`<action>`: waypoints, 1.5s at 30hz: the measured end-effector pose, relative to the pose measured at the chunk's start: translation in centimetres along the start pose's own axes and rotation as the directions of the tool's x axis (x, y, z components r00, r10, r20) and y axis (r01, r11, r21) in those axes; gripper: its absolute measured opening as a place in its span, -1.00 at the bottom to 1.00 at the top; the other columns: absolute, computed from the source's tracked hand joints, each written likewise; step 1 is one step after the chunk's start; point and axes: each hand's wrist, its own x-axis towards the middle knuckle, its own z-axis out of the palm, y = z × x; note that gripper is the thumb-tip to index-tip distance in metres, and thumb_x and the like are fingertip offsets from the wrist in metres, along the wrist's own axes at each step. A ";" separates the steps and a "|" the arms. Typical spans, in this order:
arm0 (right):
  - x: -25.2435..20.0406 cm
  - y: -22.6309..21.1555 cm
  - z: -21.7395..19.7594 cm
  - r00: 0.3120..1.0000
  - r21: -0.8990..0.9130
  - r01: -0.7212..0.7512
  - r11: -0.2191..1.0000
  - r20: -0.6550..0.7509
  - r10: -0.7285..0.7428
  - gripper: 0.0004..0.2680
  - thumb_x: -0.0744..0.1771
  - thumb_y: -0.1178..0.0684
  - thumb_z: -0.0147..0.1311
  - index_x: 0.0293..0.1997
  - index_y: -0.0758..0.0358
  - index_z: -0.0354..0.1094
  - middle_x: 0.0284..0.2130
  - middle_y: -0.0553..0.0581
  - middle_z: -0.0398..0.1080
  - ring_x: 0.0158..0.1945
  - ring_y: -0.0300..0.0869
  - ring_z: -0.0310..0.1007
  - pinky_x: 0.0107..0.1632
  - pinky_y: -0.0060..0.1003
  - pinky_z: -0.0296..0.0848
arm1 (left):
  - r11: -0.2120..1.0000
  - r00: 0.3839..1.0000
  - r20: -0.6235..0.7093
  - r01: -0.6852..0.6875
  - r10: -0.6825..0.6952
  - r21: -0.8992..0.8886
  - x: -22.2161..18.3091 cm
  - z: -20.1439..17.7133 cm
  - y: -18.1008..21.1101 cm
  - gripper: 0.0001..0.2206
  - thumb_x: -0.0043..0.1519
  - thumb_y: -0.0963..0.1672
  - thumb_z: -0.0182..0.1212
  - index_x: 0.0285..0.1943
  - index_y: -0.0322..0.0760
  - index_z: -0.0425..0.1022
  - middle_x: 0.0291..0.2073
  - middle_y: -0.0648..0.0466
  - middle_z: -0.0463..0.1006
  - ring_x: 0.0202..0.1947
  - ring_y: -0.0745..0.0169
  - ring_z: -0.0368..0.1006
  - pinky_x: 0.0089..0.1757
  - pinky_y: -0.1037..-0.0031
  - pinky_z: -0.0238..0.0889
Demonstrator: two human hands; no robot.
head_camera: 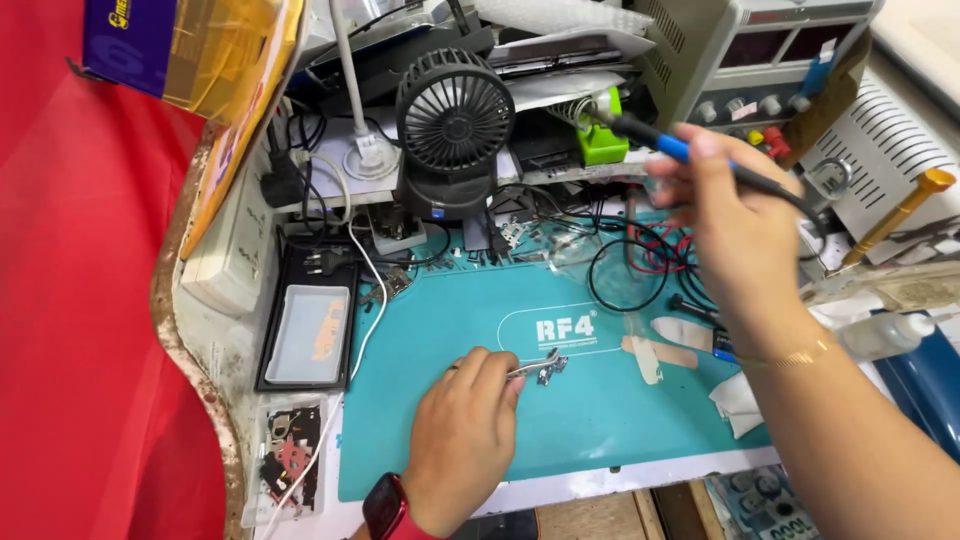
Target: Soldering a small electronic component onto a circuit board using a soldering iron and tweezers at a repair bench.
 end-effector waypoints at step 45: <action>-7.2 12.2 -9.1 0.815 -0.079 -0.193 0.978 0.542 0.205 -0.90 0.29 0.10 0.17 -0.44 0.22 0.40 -0.66 0.18 0.54 -0.62 -0.21 0.49 -0.47 -0.40 0.47 | 0.960 0.978 0.153 -0.176 0.144 0.219 0.8 -1.4 -2.5 -0.79 0.06 -0.32 0.02 -0.25 -0.19 0.39 -0.33 0.05 0.35 -0.51 0.00 0.25 -0.44 0.20 0.21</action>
